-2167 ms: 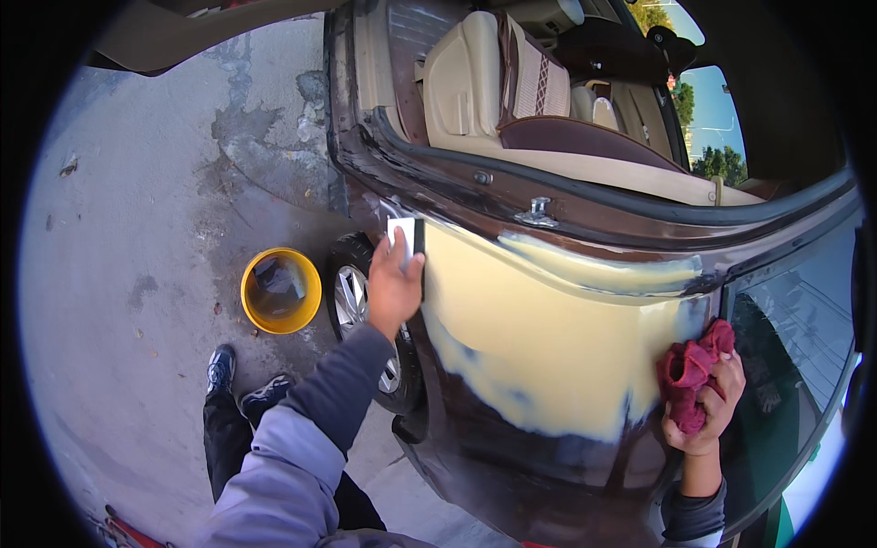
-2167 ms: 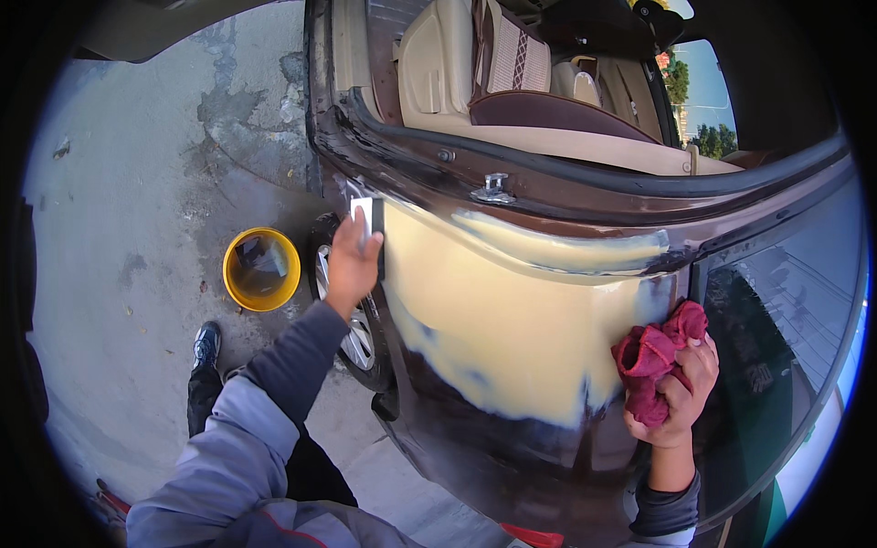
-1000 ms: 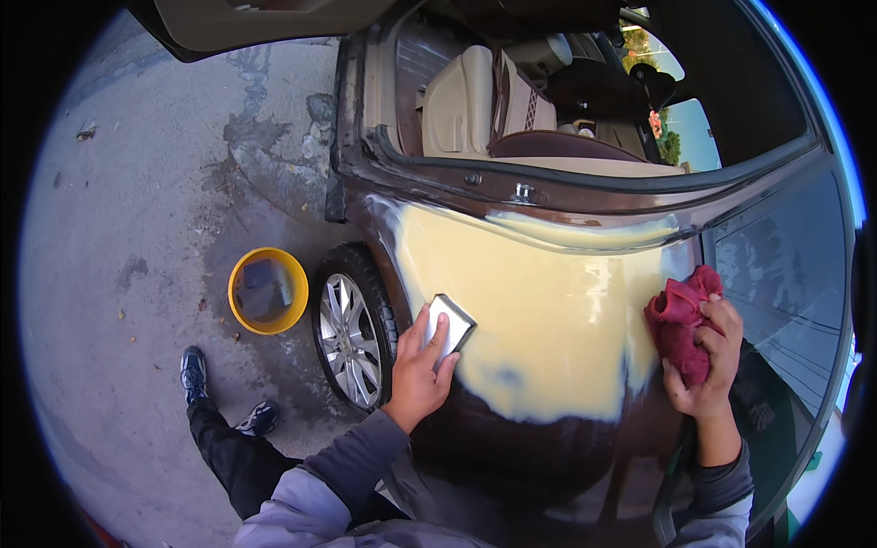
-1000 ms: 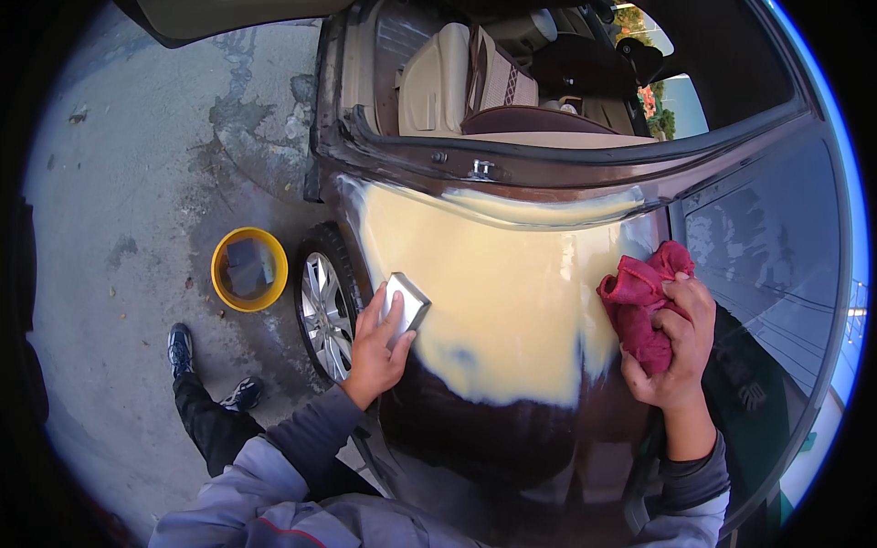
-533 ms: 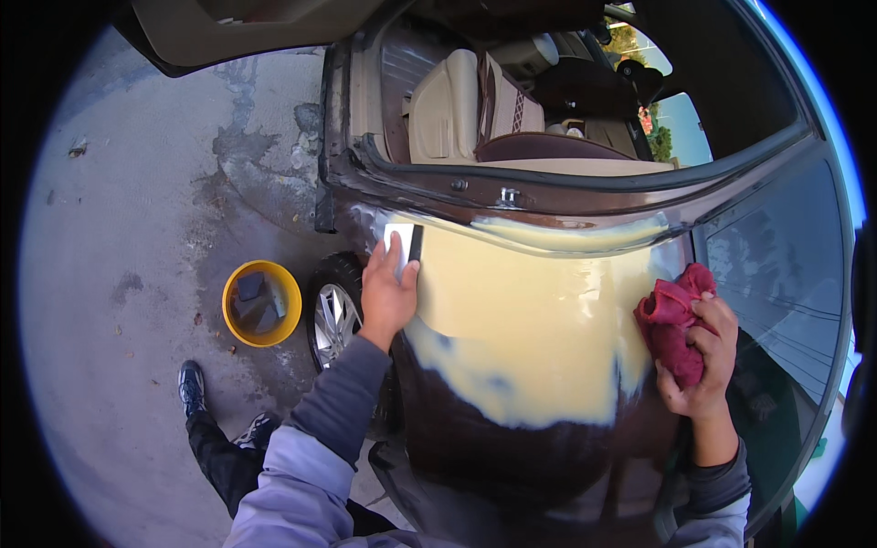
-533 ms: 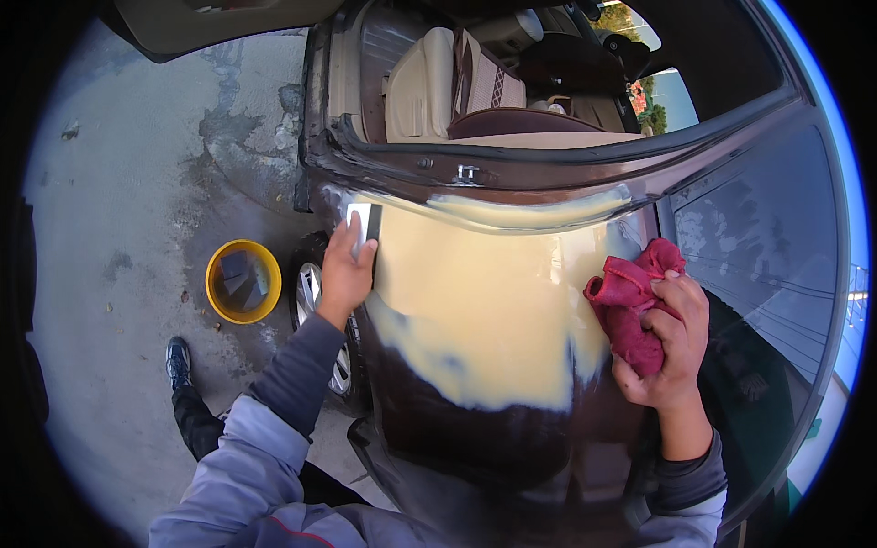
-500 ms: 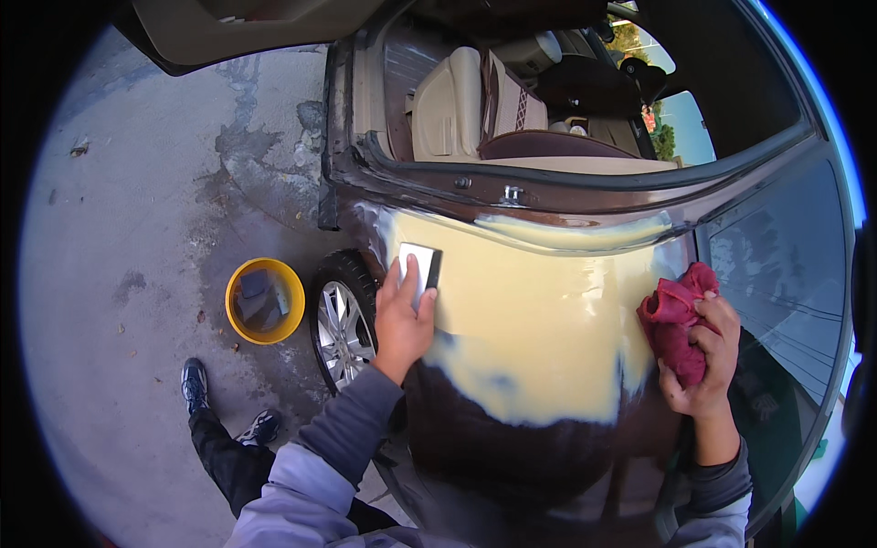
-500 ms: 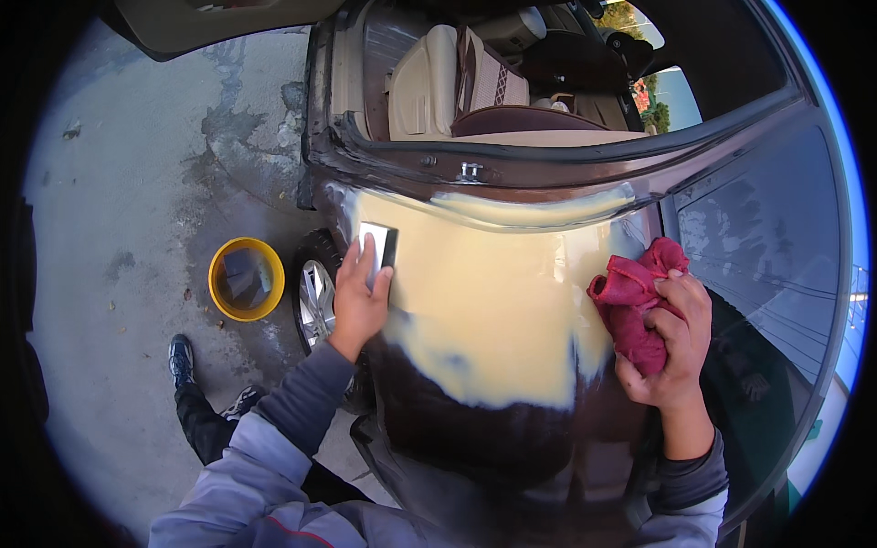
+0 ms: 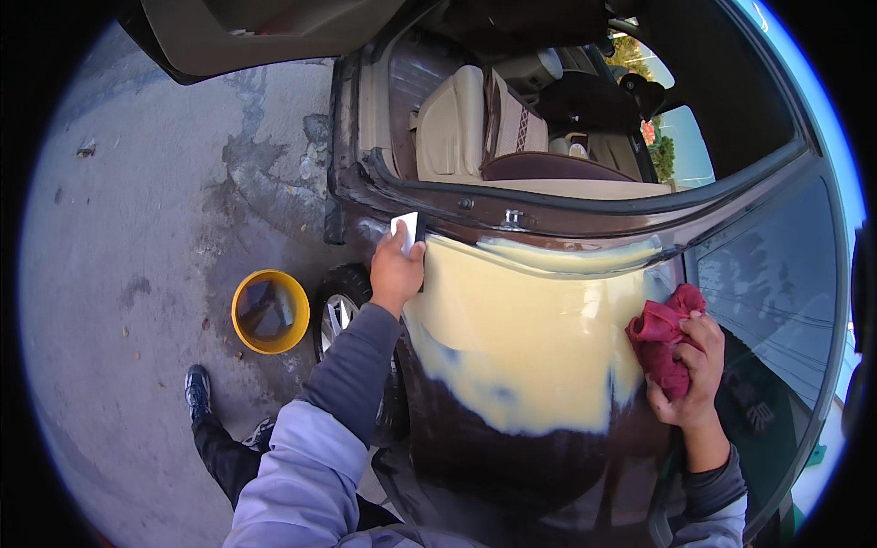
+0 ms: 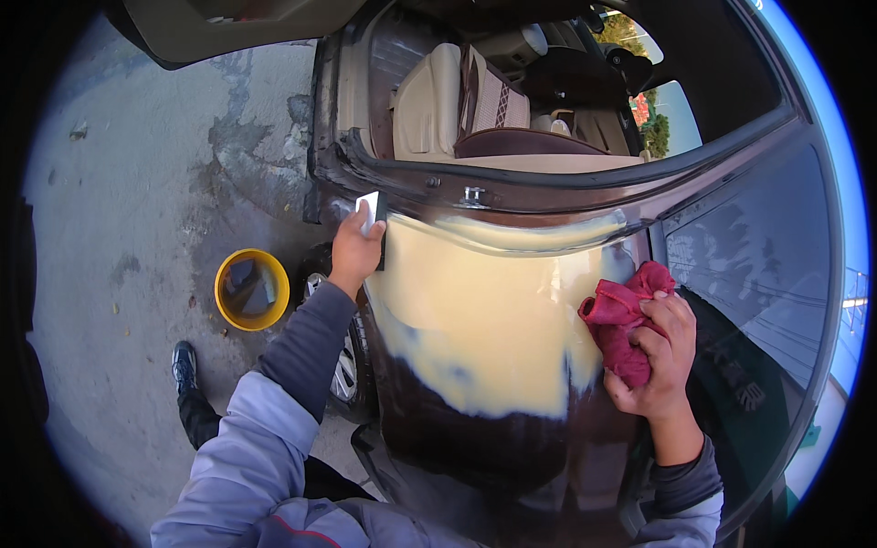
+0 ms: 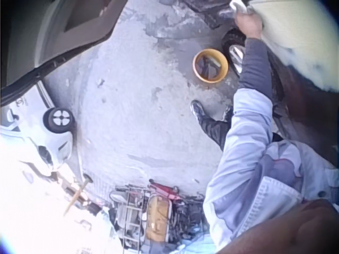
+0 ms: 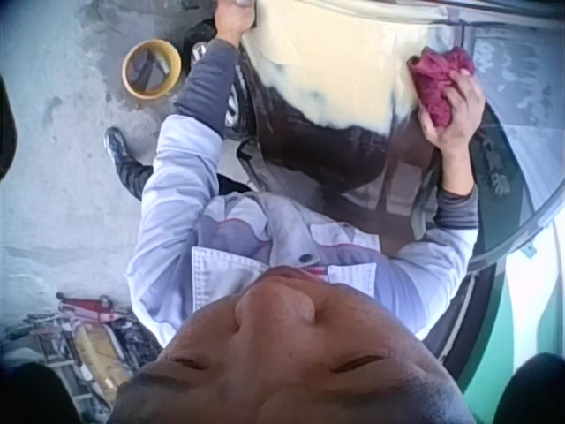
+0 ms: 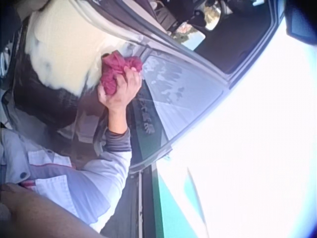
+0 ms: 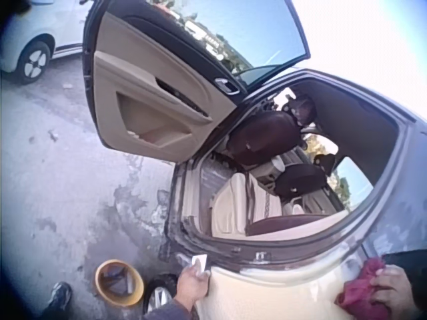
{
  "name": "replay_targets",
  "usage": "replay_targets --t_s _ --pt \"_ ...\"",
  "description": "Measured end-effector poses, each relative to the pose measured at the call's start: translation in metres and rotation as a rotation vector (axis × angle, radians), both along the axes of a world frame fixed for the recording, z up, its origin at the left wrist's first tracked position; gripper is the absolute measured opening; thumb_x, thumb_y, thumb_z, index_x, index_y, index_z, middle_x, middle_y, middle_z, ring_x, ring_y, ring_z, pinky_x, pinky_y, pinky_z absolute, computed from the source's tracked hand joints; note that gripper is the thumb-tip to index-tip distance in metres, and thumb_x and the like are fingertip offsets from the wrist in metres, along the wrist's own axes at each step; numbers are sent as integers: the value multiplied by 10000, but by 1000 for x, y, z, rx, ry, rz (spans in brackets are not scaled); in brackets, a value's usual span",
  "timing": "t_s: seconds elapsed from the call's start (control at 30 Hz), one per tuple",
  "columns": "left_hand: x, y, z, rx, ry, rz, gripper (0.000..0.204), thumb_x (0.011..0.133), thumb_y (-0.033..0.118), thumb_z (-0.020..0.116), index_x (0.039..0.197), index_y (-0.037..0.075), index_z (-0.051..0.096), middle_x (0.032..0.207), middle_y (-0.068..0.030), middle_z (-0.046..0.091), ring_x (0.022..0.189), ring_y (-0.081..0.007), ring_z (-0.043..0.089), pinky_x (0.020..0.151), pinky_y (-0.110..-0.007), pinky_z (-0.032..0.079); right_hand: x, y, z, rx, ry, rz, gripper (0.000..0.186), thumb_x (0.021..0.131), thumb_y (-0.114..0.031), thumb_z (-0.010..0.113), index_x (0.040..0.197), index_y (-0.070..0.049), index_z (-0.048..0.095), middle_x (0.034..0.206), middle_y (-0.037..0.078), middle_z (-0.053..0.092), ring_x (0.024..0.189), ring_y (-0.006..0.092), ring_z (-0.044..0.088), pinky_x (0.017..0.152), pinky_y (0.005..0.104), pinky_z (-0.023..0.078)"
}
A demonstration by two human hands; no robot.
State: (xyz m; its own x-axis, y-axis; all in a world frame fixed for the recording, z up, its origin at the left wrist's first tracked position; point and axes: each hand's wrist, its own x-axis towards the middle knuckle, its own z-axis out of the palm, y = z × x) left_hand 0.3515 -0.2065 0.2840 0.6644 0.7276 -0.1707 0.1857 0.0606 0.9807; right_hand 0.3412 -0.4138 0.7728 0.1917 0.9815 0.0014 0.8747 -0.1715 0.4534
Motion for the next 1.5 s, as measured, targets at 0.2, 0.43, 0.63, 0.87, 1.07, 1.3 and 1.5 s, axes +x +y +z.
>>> replay_targets --t_s 0.2,0.43,0.63,0.87,1.07,1.3,1.5 --pt "-49 -27 105 1 -11 -57 666 1047 315 690 1633 50 520 1540 -367 565 1363 -538 584 1161 -476 489 1 2 1 14 -5 7 517 615 -236 833 1070 -91 636 1289 190 674 1264 477 632 1109 661 473" --pt "-106 -125 174 168 -255 -71 761 964 190 798 1654 63 503 1617 -352 482 1353 -505 575 1153 -503 480 -2 3 3 -2 16 -37 543 610 -253 840 1095 -105 646 1292 171 672 1252 462 643 1107 659 477" --pt "-10 0 113 -18 -2 -73 673 1032 302 693 1633 53 518 1535 -344 580 1264 -532 644 1106 -509 528 -3 5 3 5 11 -33 521 608 -265 848 1066 -107 657 1268 172 692 1242 461 650 1110 664 478" --pt "-76 -70 203 119 -141 -216 678 1006 256 766 1612 45 547 1579 -380 506 1284 -525 609 1102 -518 507 0 4 3 -12 10 -39 517 632 -311 844 1067 -107 654 1269 174 688 1245 469 644 1104 677 474" --pt "-43 -40 109 11 -47 -36 664 1033 312 715 1608 27 545 1532 -367 572 1387 -500 593 1158 -464 494 1 -2 4 -35 5 -57 526 667 -350 830 1098 -111 645 1267 183 673 1248 483 631 1096 700 462" --pt "9 11 -48 -73 26 -17 656 1030 358 726 1558 -6 587 1454 -317 659 1329 -456 652 1108 -454 523 1 -6 5 -84 3 -83 497 718 -324 788 1105 -86 586 1285 233 641 1258 517 609 1130 720 434" --pt "6 48 -48 -446 47 -31 662 1045 319 735 1586 -15 550 1405 -309 695 1287 -424 694 1086 -421 533 1 -6 4 -49 -10 -59 526 684 -364 795 1103 -100 616 1247 210 656 1246 495 615 1106 720 451"
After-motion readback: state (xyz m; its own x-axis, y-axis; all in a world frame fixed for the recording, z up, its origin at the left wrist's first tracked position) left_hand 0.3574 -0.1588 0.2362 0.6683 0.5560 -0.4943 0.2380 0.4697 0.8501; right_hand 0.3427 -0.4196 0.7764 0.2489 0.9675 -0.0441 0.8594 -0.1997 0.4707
